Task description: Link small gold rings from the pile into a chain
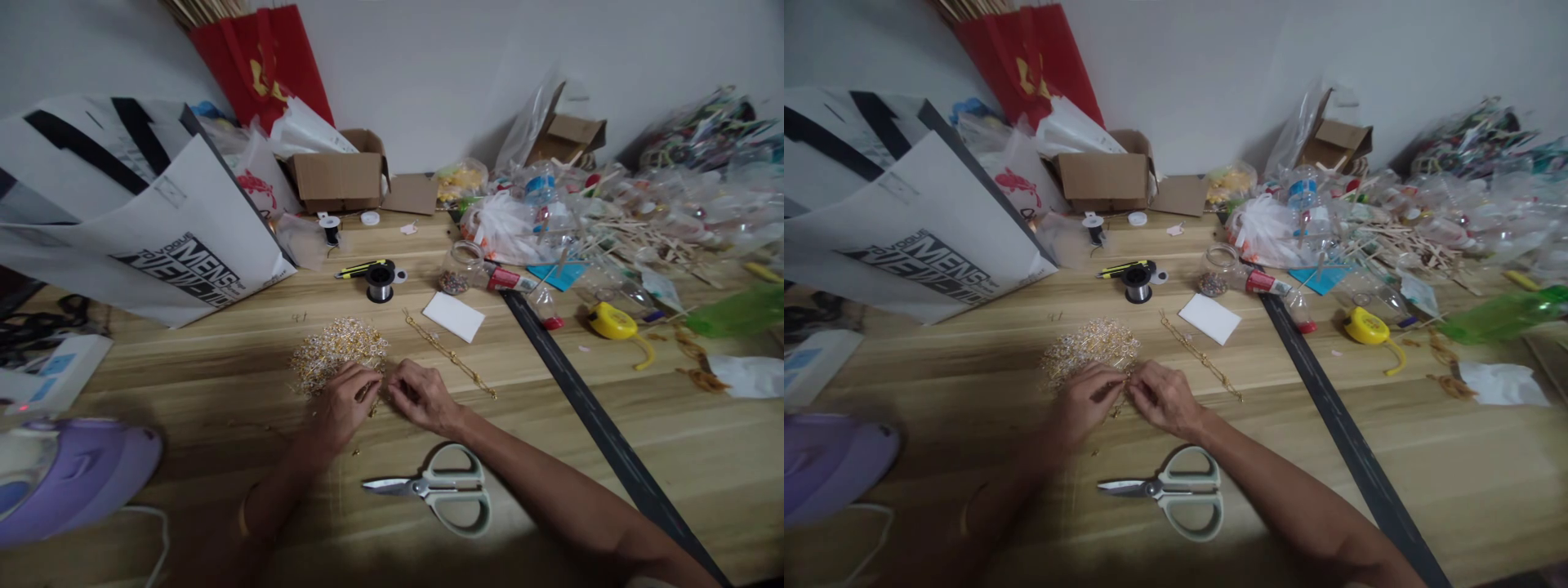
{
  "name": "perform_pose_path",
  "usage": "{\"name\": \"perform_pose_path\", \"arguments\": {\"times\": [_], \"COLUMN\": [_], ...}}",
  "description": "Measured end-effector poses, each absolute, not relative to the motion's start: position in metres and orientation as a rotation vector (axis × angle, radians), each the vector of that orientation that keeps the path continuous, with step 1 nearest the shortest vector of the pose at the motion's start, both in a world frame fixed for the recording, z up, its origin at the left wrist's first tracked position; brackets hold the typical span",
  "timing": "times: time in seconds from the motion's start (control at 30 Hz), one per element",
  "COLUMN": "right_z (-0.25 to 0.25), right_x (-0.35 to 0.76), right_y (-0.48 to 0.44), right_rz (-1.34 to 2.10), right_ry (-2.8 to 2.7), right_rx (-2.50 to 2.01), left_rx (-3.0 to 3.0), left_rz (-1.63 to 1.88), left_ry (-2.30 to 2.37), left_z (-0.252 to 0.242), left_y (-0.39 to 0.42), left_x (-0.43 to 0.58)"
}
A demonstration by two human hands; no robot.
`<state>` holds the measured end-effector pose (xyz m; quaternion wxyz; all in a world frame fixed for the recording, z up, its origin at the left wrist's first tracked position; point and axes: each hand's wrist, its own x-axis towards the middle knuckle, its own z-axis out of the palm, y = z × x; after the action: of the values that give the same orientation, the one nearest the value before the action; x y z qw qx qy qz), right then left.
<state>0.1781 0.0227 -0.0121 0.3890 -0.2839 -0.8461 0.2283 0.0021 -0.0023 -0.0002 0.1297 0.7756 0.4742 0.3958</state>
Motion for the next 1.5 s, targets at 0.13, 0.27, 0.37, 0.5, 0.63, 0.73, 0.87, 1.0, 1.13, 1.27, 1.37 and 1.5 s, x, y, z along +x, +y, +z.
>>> {"name": "perform_pose_path", "arguments": {"times": [0.13, 0.27, 0.37, 0.5, 0.63, 0.73, 0.87, 1.0, 1.13, 1.27, 1.37, 1.5], "right_z": [-0.0108, -0.0099, -0.0107, -0.0116, -0.0114, -0.0108, -0.0097, -0.0103, -0.0125, -0.0141, -0.0145, -0.0138], "right_x": [0.1776, 0.1771, 0.1771, 0.1773, 0.1772, 0.1768, 0.1765, 0.1765, 0.1768, 0.1768, 0.1767, 0.1765], "right_y": [0.0223, 0.0222, 0.0225, 0.0226, 0.0224, 0.0224, 0.0226, 0.0228, 0.0229, 0.0231, 0.0232, 0.0232], "right_rz": [0.577, 0.576, 0.580, 0.590, 0.600, 0.602, 0.580, 0.574, 0.586, 0.579, 0.581, 0.585], "right_ry": [-2.164, -2.161, -2.164, -2.175, -2.173, -2.171, -2.176, -2.175, -2.169, -2.160, -2.159, -2.155], "right_rx": [-0.733, -0.724, -0.726, -0.735, -0.736, -0.735, -0.738, -0.743, -0.750, -0.747, -0.746, -0.744], "left_rx": [2.293, 2.303, 2.282, 2.291, 2.327, 2.376, 2.401, 2.394, 2.293, 2.178, 2.102, 2.014], "left_rz": [1.140, 1.150, 1.156, 1.125, 1.146, 1.136, 1.124, 1.127, 1.149, 1.153, 1.159, 1.177], "left_ry": [1.389, 1.382, 1.373, 1.372, 1.359, 1.333, 1.315, 1.335, 1.335, 1.337, 1.352, 1.373], "left_z": [0.0018, 0.0016, 0.0014, 0.0019, 0.0020, 0.0028, 0.0055, 0.0073, 0.0047, 0.0015, 0.0007, -0.0001], "left_y": [-0.0029, -0.0023, -0.0023, -0.0031, -0.0032, -0.0032, -0.0039, -0.0044, -0.0036, -0.0026, -0.0023, -0.0017], "left_x": [0.0029, 0.0028, 0.0026, 0.0028, 0.0029, 0.0028, 0.0035, 0.0050, 0.0049, 0.0039, 0.0039, 0.0042]}}
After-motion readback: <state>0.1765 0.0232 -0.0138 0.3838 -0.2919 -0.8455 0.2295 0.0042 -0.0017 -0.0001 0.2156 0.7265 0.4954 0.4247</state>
